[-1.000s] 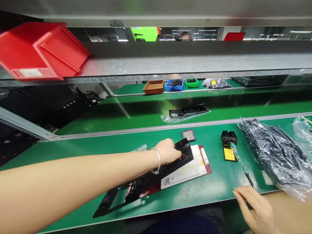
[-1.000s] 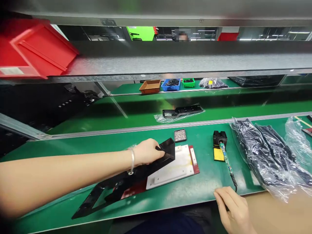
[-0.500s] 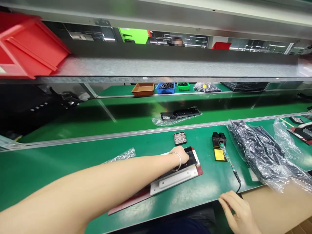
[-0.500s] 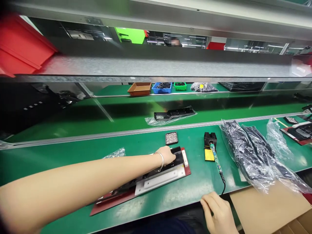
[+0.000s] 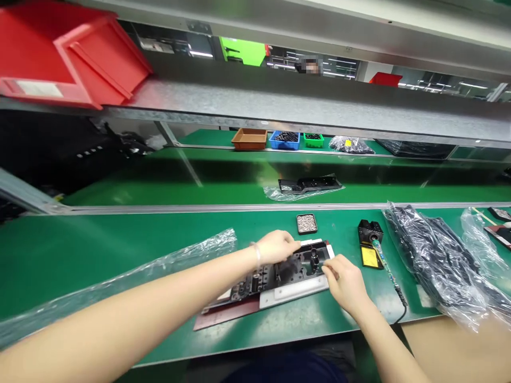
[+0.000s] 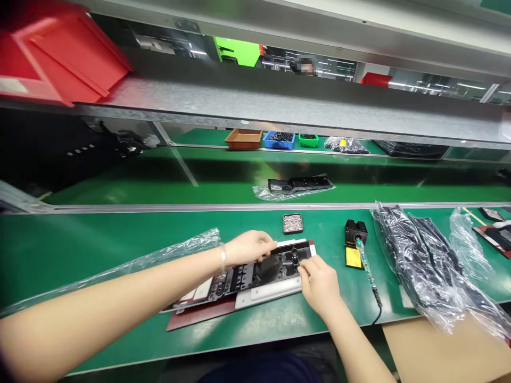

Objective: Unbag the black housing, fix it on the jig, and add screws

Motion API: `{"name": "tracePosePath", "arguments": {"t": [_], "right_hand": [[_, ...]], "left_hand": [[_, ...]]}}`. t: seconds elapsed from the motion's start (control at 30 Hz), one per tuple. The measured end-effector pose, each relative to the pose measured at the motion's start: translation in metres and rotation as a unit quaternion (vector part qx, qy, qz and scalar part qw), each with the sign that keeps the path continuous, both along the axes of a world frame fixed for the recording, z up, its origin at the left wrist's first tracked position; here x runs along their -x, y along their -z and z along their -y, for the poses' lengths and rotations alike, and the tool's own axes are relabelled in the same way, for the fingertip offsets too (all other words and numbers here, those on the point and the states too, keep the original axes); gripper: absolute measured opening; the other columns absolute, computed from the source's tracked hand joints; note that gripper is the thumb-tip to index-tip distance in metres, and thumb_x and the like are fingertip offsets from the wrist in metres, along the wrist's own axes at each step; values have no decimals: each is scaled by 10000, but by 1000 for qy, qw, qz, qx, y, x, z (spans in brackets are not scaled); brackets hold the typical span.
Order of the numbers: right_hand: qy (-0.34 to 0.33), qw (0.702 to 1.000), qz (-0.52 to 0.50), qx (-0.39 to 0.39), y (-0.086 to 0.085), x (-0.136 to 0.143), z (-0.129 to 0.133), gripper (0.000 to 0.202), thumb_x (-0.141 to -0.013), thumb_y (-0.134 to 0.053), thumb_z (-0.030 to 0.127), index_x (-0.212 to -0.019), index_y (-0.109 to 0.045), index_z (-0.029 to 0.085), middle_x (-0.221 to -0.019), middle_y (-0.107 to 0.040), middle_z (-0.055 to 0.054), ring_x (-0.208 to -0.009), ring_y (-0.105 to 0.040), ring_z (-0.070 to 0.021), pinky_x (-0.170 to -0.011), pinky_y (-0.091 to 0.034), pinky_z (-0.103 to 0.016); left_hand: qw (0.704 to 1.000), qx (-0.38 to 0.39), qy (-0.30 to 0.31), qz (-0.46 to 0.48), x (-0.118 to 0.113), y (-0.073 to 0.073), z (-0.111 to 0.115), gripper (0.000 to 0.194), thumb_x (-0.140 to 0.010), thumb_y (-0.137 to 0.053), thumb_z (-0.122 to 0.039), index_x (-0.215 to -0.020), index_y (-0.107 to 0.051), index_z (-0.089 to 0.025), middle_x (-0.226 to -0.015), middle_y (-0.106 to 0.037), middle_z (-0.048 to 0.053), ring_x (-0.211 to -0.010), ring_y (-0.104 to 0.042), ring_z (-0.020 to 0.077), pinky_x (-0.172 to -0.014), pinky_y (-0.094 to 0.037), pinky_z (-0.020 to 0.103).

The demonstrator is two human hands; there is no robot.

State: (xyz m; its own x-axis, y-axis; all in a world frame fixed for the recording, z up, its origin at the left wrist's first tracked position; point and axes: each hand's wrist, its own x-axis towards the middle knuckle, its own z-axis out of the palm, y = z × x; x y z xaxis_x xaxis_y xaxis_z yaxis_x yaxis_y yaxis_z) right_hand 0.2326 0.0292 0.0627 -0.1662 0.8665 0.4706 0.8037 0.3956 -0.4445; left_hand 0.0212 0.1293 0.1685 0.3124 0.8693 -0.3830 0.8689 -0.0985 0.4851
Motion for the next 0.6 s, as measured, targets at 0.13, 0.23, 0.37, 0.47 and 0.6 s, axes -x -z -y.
{"name": "tracePosePath", "arguments": {"t": [0.13, 0.23, 0.37, 0.47, 0.6], "right_hand": [[18, 998, 45, 39, 5, 33, -31, 264, -1028, -548, 305, -1134, -564, 64, -1023, -502, -82, -893, -515, -98, -800, -520, -203], [35, 997, 56, 40, 13, 49, -36, 277, -1012, -573, 312, -1147, -561, 70, -1054, -490, -89, -937, -506, -115, -820, -521, -219], [63, 997, 39, 8, 30, 49, -35, 241, -1019, -552, 283, -1113, -562, 61, -1063, -487, -90, -930, -501, -109, -799, -513, -198], [70, 997, 17, -34, 39, 45, -36, 246, -1032, -530, 289, -1085, -561, 51, -1057, -492, -90, -930, -507, -107, -803, -512, -200], [73, 992, -14, -103, 44, 46, -32, 314, -1054, -493, 355, -1079, -564, 50, -1048, -500, -94, -964, -514, -120, -875, -512, -250]], "left_hand": [[987, -144, -56, -39, 107, -3, 5, 434, -910, -541, -512, -1180, -584, -174, -1231, -611, 86, -1147, -571, 218, -1053, -429, 480], [967, -190, -134, -105, 192, 21, 33, 489, -915, -494, -530, -1227, -566, -160, -1307, -579, 114, -1268, -500, 246, -1125, -347, 500], [946, -161, -218, -179, 268, 78, 93, 546, -884, -452, -496, -1331, -533, -193, -1466, -473, 122, -1395, -392, 283, -1151, -318, 508], [936, -132, -244, -215, 293, 118, 121, 537, -877, -381, -458, -1378, -505, -307, -1527, -393, 52, -1445, -299, 322, -1148, -272, 590], [930, -155, -249, -220, 311, 142, 104, 528, -958, -257, -414, -1438, -428, -275, -1573, -304, 85, -1469, -236, 320, -1158, -249, 583]]}}
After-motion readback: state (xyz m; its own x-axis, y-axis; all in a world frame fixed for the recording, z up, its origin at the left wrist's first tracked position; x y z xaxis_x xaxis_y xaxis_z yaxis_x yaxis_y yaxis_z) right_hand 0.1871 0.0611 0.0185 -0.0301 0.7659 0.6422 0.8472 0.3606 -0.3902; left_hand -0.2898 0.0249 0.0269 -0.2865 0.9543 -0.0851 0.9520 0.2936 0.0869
